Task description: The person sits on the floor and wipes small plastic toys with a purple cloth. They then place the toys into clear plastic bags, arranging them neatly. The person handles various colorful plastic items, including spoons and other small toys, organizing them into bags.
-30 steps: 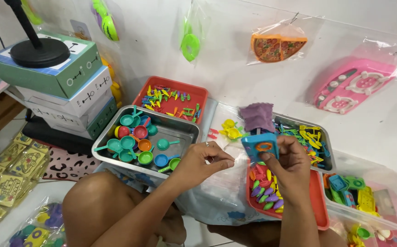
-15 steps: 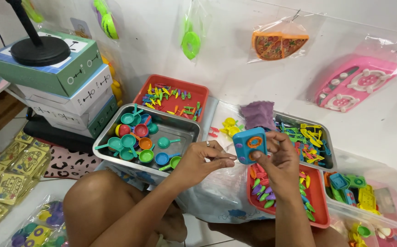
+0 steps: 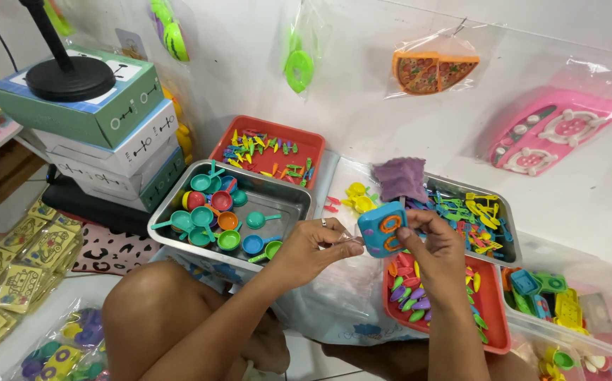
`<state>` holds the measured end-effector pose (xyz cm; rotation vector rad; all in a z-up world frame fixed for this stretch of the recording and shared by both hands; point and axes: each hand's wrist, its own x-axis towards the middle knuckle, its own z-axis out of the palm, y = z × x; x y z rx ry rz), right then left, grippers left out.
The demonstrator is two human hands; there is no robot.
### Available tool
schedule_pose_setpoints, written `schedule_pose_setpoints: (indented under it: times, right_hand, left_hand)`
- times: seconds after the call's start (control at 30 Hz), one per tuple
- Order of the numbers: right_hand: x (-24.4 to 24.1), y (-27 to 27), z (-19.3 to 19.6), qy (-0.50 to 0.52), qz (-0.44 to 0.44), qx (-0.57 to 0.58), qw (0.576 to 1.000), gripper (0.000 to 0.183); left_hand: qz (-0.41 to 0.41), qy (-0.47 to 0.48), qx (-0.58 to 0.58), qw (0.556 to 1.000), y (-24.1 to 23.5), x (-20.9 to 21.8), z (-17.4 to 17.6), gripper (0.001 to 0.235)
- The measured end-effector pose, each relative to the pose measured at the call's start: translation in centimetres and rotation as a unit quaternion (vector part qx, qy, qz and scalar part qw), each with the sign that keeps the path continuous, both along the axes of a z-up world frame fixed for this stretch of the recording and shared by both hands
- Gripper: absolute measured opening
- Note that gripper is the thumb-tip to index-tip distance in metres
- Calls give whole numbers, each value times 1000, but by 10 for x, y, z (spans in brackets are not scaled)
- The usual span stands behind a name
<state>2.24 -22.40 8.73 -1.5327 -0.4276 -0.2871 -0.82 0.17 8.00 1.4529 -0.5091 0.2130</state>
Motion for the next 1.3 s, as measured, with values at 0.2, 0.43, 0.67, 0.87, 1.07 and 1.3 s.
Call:
schedule_pose_setpoints:
  times: [0.2, 0.43, 0.67, 0.87, 1.07, 1.3]
  right_hand:
    - [-3, -9, 10, -47, -65, -90, 993, 26]
    - [2, -23, 3, -51, -59, -89, 993, 22]
    - [5, -17, -6, -23, 13, 62, 998, 27]
    - [5, -10, -5, -65, 5, 26, 998, 27]
    - [7, -2, -14, -20, -30, 64, 997, 27]
    - [7, 9, -16, -8, -22, 94, 995, 22]
  left_hand:
    - [-10, 15, 20, 1000, -1, 1, -8, 13]
    - [-17, 62, 20, 998, -1, -6, 5, 14]
    - [-22, 99, -9, 995, -4, -8, 7, 18]
    - [-48, 158, -58, 985, -6, -5, -1, 21]
    - [-57, 154, -62, 984, -2, -4, -3, 35]
    - [-52, 145, -69, 986, 0, 0, -5, 29]
